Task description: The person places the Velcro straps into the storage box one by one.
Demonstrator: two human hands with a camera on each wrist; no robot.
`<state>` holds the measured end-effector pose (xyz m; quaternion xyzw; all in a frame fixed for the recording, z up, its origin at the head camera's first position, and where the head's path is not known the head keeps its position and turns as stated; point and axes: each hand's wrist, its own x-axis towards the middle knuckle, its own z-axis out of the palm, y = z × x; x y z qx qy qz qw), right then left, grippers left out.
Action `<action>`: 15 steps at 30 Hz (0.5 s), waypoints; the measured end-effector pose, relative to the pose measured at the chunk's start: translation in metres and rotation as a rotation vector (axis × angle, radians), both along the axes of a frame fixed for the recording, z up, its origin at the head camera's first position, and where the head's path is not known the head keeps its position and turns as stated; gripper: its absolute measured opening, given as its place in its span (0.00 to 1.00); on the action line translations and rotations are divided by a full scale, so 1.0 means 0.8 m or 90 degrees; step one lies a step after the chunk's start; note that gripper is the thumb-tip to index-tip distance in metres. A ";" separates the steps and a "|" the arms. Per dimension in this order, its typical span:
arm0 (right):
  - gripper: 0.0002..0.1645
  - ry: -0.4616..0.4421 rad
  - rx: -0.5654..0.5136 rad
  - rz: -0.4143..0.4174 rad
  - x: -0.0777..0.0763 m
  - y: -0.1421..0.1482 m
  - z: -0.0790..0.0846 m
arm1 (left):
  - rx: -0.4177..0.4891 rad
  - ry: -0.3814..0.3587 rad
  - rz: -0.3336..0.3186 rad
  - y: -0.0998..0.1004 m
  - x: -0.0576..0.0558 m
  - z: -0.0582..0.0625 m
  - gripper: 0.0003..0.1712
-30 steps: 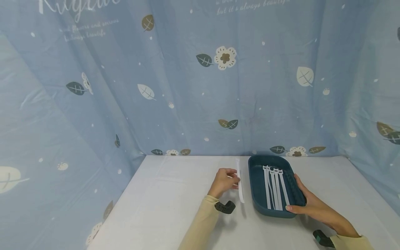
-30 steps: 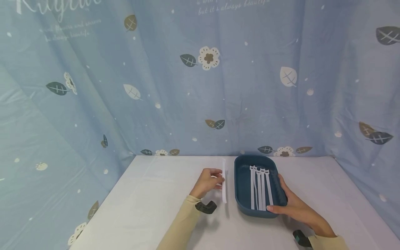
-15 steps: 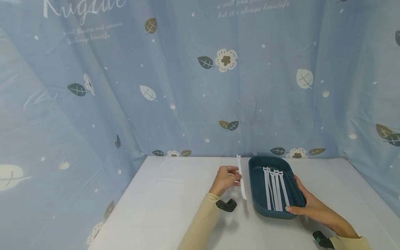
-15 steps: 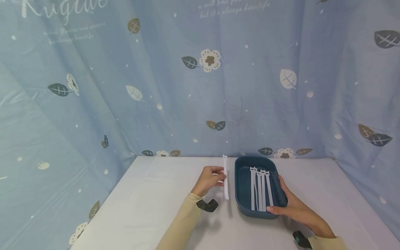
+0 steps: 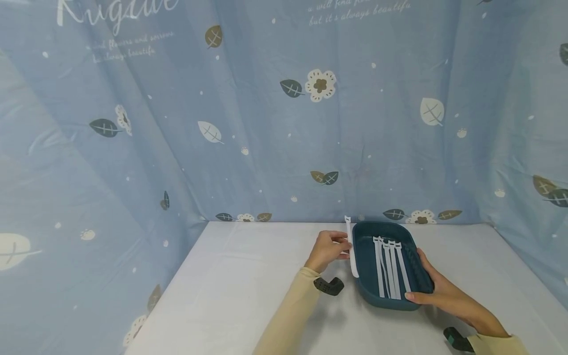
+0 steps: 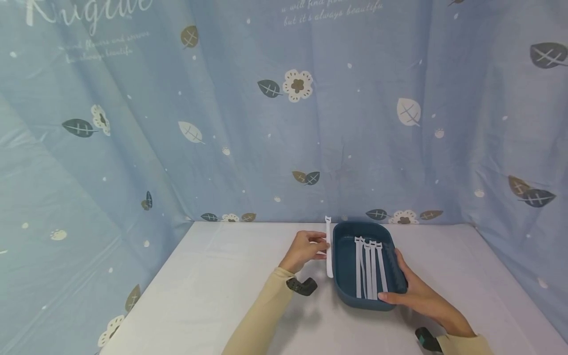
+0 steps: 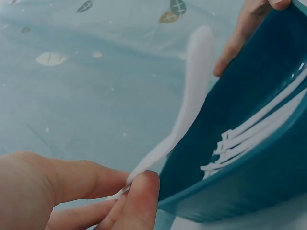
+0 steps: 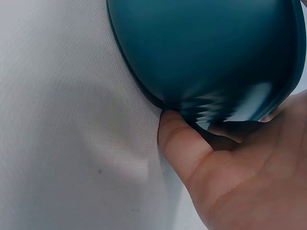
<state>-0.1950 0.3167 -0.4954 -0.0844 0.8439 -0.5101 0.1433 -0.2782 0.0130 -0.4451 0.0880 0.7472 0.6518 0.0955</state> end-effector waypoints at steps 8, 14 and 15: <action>0.74 0.013 -0.018 0.007 0.001 0.002 -0.002 | 0.001 0.003 -0.006 0.015 -0.003 0.007 0.19; 0.74 0.012 -0.011 0.004 0.000 0.001 -0.002 | -0.006 0.007 -0.001 0.025 -0.003 0.011 0.17; 0.75 0.009 -0.010 0.004 0.000 0.001 -0.001 | -0.008 0.006 -0.001 0.027 -0.003 0.012 0.17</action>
